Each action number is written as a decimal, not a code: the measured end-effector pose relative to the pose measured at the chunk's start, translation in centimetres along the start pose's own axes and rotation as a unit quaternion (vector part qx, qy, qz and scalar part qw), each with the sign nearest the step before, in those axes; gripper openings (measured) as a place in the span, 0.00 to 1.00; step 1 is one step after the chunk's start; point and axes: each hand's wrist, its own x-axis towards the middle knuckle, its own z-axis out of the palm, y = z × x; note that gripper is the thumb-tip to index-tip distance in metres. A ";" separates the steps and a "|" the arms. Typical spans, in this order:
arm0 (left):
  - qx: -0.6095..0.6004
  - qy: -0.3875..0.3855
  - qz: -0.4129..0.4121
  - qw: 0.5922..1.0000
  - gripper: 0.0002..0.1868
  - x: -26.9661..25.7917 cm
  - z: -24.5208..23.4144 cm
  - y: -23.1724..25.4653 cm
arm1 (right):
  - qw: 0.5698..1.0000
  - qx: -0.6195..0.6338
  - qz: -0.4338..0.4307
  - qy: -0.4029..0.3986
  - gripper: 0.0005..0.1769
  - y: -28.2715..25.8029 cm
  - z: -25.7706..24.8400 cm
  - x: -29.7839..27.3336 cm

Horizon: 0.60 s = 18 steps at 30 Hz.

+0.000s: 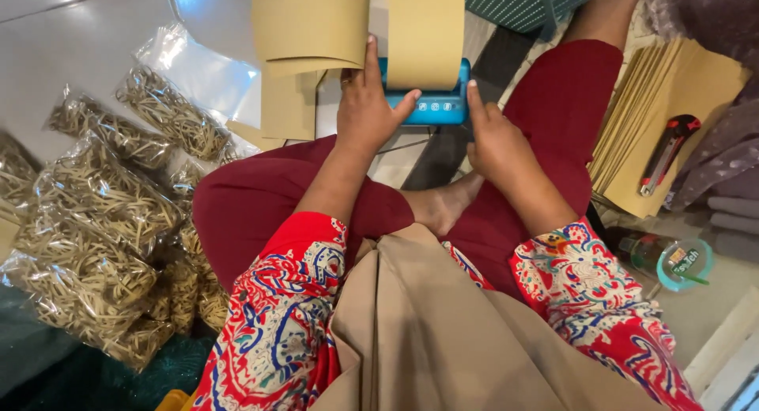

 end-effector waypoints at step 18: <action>0.013 -0.005 0.045 0.999 0.56 0.2 0.1 -0.3 | 0.954 -0.282 -0.092 -0.036 0.53 0.4 -4.2 1.7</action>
